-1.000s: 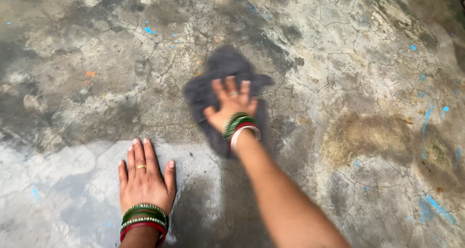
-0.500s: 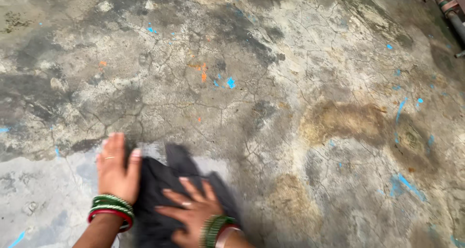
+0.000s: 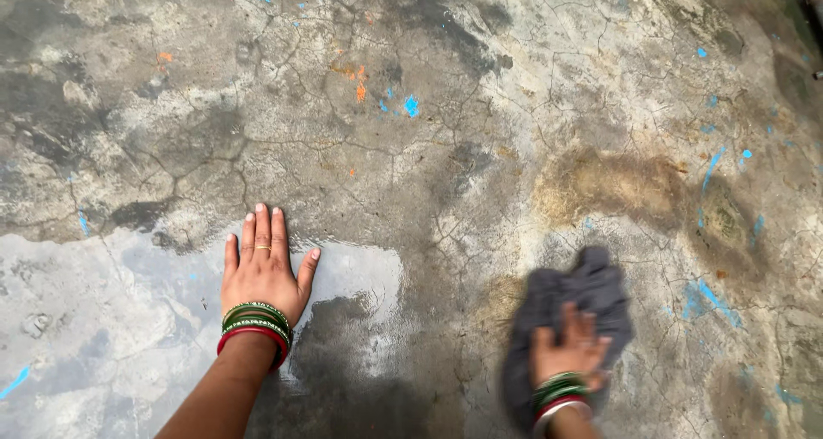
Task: The person washes a section of concrete floor by hand, soaking a cloth in a bucket of water, wringing it out, and scrubbing the surface.
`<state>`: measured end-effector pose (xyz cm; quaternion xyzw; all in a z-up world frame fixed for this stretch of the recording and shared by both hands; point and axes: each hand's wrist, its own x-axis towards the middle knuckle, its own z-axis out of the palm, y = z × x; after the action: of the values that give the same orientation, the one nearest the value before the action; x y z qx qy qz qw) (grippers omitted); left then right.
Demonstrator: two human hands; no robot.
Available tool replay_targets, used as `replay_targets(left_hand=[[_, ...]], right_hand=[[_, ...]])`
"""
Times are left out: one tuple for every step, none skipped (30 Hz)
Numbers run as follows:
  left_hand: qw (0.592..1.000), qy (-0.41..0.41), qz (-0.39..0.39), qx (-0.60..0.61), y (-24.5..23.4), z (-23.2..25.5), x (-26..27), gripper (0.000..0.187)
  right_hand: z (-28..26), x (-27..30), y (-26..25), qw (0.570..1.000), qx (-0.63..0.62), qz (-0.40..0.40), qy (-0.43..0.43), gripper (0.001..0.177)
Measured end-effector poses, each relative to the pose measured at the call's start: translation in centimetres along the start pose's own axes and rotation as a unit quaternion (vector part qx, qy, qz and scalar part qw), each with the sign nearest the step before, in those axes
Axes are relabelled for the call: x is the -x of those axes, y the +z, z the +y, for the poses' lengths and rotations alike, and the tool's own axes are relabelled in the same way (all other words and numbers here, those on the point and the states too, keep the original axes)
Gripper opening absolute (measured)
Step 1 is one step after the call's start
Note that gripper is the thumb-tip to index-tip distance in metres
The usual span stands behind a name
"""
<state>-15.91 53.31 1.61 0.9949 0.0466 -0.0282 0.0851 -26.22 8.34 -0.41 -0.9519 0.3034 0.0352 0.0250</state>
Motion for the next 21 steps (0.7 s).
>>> replay_targets(left_hand=[[1.000, -0.001, -0.004, -0.001, -0.2, 0.1, 0.0, 0.084], [1.000, -0.001, -0.001, 0.005, -0.3, 0.1, 0.0, 0.083], [1.000, -0.001, 0.002, 0.011, -0.3, 0.1, -0.1, 0.083], [1.000, -0.001, 0.005, 0.015, -0.3, 0.0, -0.1, 0.082], [1.000, -0.001, 0.009, 0.023, -0.2, 0.0, 0.0, 0.080], [0.999, -0.003, 0.014, 0.029, -0.1, -0.1, 0.0, 0.077], [0.999, -0.004, 0.019, 0.034, 0.0, -0.2, 0.0, 0.074], [1.000, -0.009, 0.008, 0.026, 0.1, -0.4, 0.1, 0.072], [1.000, -0.015, -0.004, 0.018, 0.4, -0.4, 0.0, 0.070], [1.000, -0.017, -0.017, 0.010, 0.5, -0.4, 0.1, 0.068], [0.999, -0.019, -0.024, 0.014, 0.5, -0.5, 0.5, 0.068], [0.999, -0.017, -0.025, 0.019, 0.4, -0.4, 0.3, 0.069], [0.999, -0.016, -0.025, 0.024, 0.3, -0.4, 0.2, 0.069], [0.999, -0.013, -0.023, 0.026, 0.3, -0.4, 0.1, 0.069], [0.999, -0.011, -0.020, 0.028, 0.2, -0.3, 0.0, 0.069], [0.999, -0.010, -0.018, 0.030, 0.1, -0.4, 0.1, 0.070], [0.999, -0.011, -0.027, 0.023, 0.0, -0.5, 0.1, 0.070], [0.999, -0.013, -0.037, 0.019, 0.0, -0.4, 0.1, 0.069], [0.999, -0.015, -0.047, 0.015, 0.0, -0.3, 0.0, 0.069], [0.999, -0.017, -0.043, 0.020, -0.1, -0.3, -0.2, 0.070], [0.999, -0.019, -0.040, 0.024, -0.1, -0.2, -0.1, 0.071]], right_hand=[[-1.8, 1.5, 0.6, 0.985, -0.024, 0.099, -0.137, 0.082], [-4.0, 3.3, 0.6, 0.983, -0.025, 0.082, -0.163, 0.084], [-7.6, 7.1, 1.0, 0.980, -0.026, 0.066, -0.188, 0.086], [-11.4, 10.8, 0.6, 0.978, 0.000, 0.065, -0.196, 0.085], [-14.8, 13.5, -0.8, 0.976, -0.005, -0.047, -0.214, 0.090], [-18.2, 14.9, -2.4, 0.960, -0.011, -0.160, -0.229, 0.094], [-20.7, 15.1, -4.1, 0.936, -0.023, -0.207, -0.284, 0.089], [-22.7, 14.9, -5.5, 0.904, -0.034, -0.260, -0.338, 0.084], [-24.2, 13.6, -6.4, 0.896, -0.032, -0.241, -0.372, 0.081], [-24.9, 12.1, -7.1, 0.888, -0.030, -0.221, -0.401, 0.078], [-25.2, 10.6, -7.5, 0.880, -0.028, -0.201, -0.430, 0.075], [-25.5, 8.3, -7.4, 0.892, -0.010, -0.181, -0.414, 0.074], [-24.9, 6.3, -7.1, 0.903, 0.007, -0.160, -0.398, 0.073], [-23.5, 4.5, -6.6, 0.919, -0.013, -0.123, -0.373, 0.072], [-21.6, 2.4, -5.8, 0.933, -0.034, -0.086, -0.348, 0.071], [-18.8, 0.7, -4.7, 0.955, -0.016, -0.102, -0.279, 0.071], [-15.2, -1.5, -3.6, 0.971, 0.002, -0.119, -0.209, 0.071], [-10.9, -2.7, -2.3, 0.966, -0.008, 0.010, -0.259, 0.068], [-6.2, -3.7, -1.0, 0.975, -0.069, 0.023, -0.209, 0.070], [-1.7, -4.5, 0.2, 0.985, -0.047, 0.052, -0.154, 0.073], [2.7, -5.2, 0.9, 0.994, 0.018, 0.067, -0.087, 0.080]])
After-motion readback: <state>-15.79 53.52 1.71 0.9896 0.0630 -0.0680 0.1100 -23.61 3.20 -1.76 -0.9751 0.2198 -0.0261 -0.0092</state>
